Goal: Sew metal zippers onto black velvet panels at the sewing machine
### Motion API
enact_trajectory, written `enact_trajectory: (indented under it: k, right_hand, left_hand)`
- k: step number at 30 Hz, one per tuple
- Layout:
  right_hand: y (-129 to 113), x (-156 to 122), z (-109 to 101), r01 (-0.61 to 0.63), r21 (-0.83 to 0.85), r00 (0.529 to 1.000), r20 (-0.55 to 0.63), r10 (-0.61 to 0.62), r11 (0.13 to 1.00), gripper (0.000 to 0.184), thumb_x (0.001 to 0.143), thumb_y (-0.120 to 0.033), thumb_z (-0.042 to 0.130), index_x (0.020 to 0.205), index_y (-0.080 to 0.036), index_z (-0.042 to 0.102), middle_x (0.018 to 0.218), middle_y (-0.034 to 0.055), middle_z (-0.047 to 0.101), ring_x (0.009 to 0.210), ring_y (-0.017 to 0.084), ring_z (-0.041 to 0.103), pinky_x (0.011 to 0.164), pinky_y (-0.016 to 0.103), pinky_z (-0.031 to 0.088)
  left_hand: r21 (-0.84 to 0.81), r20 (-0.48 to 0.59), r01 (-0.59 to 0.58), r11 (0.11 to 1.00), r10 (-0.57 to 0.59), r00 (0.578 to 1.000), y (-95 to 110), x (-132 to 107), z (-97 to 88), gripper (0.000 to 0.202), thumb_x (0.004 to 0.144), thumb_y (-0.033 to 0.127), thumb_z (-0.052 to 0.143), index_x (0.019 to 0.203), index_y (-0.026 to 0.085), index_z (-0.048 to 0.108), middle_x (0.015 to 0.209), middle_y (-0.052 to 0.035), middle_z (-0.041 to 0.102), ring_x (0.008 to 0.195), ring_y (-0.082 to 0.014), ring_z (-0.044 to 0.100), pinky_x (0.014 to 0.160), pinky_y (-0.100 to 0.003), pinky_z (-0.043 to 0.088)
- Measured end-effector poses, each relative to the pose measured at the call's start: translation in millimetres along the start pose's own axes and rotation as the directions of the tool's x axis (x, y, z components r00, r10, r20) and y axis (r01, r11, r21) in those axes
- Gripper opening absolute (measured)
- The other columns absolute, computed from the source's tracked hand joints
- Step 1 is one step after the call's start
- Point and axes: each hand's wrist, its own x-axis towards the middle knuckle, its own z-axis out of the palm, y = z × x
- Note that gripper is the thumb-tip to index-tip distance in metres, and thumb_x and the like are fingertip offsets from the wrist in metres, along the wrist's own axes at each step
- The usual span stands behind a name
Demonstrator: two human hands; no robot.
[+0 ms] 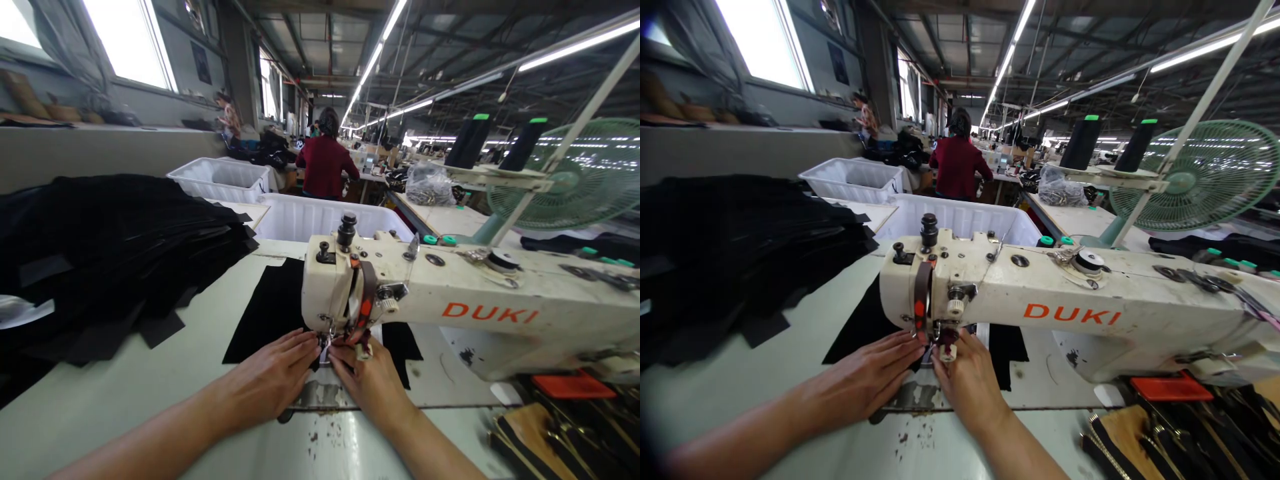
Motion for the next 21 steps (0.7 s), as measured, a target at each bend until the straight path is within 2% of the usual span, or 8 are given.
enact_trajectory:
  k: [3, 7, 14, 18, 21]
  right_hand:
    - [1, 0, 1, -0.011, 0.005, 1.000, -0.006, 0.011, 1.000, 0.016, 0.092, -0.018, 0.058, 0.097, -0.021, 0.073, 0.094, 0.0063, 0.072, 0.092, 0.022, 0.065, 0.083, 0.035, 0.054]
    - [1, 0, 1, -0.022, 0.003, 1.000, -0.003, 0.022, 1.000, 0.016, 0.093, -0.018, 0.058, 0.097, -0.022, 0.073, 0.092, 0.0059, 0.072, 0.093, 0.022, 0.064, 0.083, 0.034, 0.054]
    - [-1, 1, 0, -0.035, -0.019, 0.999, 0.000, 0.035, 0.999, 0.018, 0.093, -0.019, 0.056, 0.098, -0.022, 0.073, 0.093, 0.0055, 0.073, 0.094, 0.023, 0.065, 0.086, 0.036, 0.053]
    - [1, -2, -1, 0.001, 0.001, 1.000, -0.013, -0.001, 1.000, 0.020, 0.094, -0.019, 0.053, 0.099, -0.023, 0.072, 0.095, 0.0054, 0.074, 0.091, 0.024, 0.067, 0.081, 0.036, 0.054]
    - [9, -8, 4, 0.056, -0.047, 0.998, -0.023, -0.057, 0.997, 0.021, 0.095, -0.021, 0.053, 0.101, -0.026, 0.072, 0.099, 0.0043, 0.074, 0.093, 0.022, 0.069, 0.080, 0.033, 0.055]
  left_hand:
    - [0.014, 0.014, 0.017, 1.000, -0.017, 1.000, 1, -1, 0.4, 0.042, 0.098, 0.015, 0.042, 0.135, 0.000, 0.052, 0.137, -0.0231, 0.055, 0.131, -0.0315, 0.049, 0.112, -0.047, 0.039]
    - [-0.034, -0.002, 0.051, 0.998, -0.051, 0.999, 0, -2, -0.2, 0.043, 0.101, 0.023, 0.044, 0.139, 0.003, 0.049, 0.138, -0.0211, 0.055, 0.132, -0.0306, 0.048, 0.112, -0.046, 0.038]
    - [-0.150, -0.010, 0.054, 0.987, -0.056, 0.998, -5, -3, 1.4, 0.044, 0.101, 0.022, 0.045, 0.142, 0.008, 0.047, 0.142, -0.0185, 0.052, 0.134, -0.0290, 0.046, 0.114, -0.047, 0.037]
    - [-0.275, 0.042, 0.138, 0.951, -0.132, 0.990, -1, -1, -7.9, 0.043, 0.098, 0.026, 0.051, 0.138, 0.009, 0.052, 0.142, -0.0165, 0.053, 0.136, -0.0265, 0.044, 0.115, -0.045, 0.034]
    - [-0.252, 0.062, 0.211, 0.944, -0.202, 0.977, 4, -2, -16.0, 0.044, 0.099, 0.035, 0.051, 0.137, 0.013, 0.053, 0.142, -0.0126, 0.054, 0.137, -0.0240, 0.043, 0.119, -0.045, 0.026]
